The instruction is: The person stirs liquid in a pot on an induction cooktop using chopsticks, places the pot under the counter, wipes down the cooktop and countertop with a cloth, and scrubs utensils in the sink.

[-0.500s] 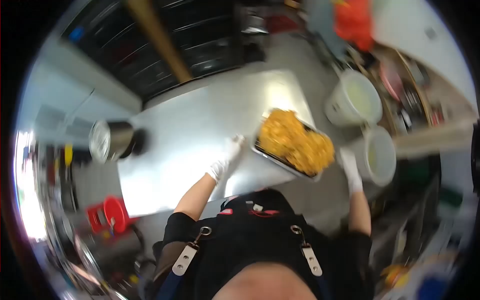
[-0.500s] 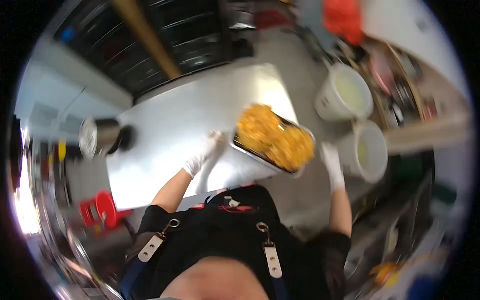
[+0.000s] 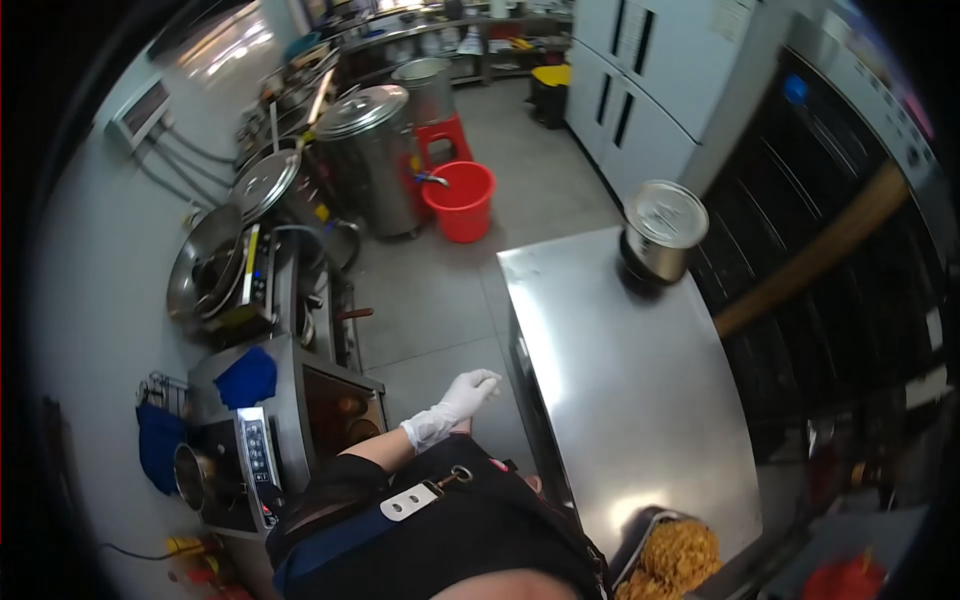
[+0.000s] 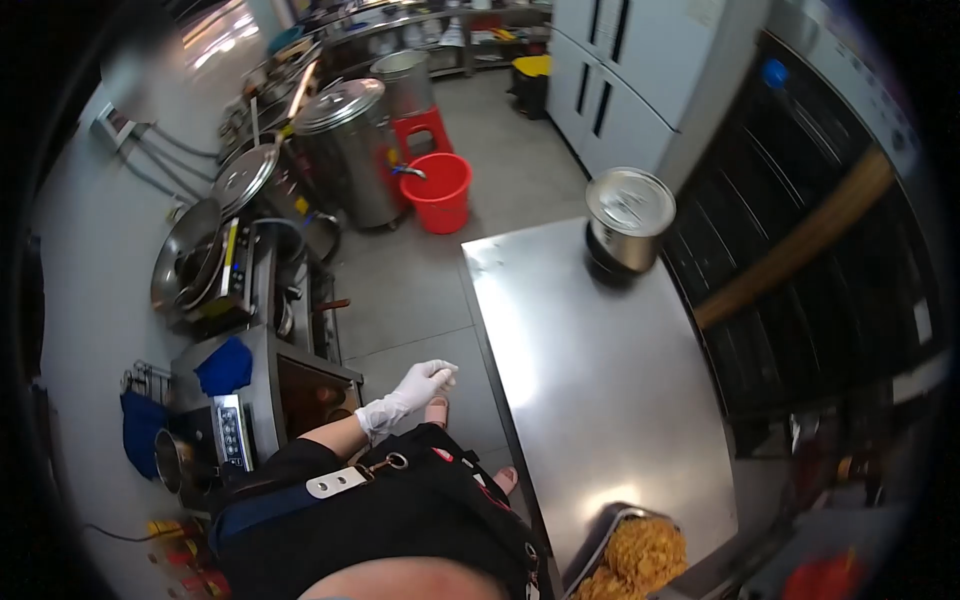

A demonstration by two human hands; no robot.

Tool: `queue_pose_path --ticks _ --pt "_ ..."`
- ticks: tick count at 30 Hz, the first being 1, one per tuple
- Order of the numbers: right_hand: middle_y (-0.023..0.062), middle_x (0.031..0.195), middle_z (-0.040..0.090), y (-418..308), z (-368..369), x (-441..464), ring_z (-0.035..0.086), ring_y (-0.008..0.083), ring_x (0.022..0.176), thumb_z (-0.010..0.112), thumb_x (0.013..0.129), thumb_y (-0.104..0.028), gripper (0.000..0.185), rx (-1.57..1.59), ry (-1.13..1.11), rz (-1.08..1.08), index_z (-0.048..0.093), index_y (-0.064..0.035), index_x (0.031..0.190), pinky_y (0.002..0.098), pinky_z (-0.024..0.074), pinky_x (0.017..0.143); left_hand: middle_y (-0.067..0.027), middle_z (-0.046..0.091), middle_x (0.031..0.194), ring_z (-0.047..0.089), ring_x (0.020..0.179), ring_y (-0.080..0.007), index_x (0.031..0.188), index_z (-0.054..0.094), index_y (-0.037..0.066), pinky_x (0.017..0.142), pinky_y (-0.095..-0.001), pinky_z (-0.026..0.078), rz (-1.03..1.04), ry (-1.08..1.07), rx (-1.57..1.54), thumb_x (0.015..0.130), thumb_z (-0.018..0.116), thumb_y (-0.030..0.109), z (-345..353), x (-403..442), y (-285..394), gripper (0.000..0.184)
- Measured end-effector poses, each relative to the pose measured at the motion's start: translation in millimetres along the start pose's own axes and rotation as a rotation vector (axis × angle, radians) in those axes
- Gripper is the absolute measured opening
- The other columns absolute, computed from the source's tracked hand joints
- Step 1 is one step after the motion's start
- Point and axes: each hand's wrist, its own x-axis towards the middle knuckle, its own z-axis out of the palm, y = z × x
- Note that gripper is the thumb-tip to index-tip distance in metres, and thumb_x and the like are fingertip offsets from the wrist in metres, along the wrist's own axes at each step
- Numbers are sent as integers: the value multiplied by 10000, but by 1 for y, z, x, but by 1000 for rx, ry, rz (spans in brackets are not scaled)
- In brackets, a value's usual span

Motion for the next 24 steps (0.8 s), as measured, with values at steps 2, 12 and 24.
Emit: queue_pose_path --ticks 2,12,24 --pt "137 918 645 -46 20 26 618 247 863 545 881 -117 185 37 -28 -36 634 -11 1004 341 476 768 -73 659 915 618 827 -143 1095 625 0 792 -282 499 132 73 98 941 506 154 -43 15 24 249" --pt "165 1004 676 -421 188 87 648 259 932 544 908 -113 230 122 -652 -694 633 21 1072 328 482 860 -93 679 915 640 883 -223 1077 635 51 805 -332 491 367 725 264 913 517 180 -340 -56 81 239" --pt "166 900 640 -731 340 54 621 344 845 619 851 -171 208 -396 -865 -1986 630 -40 1012 430 501 755 -91 659 861 631 805 -154 1081 624 3 767 -286 507 -101 1583 9 945 488 130 -357 -200 0 230"
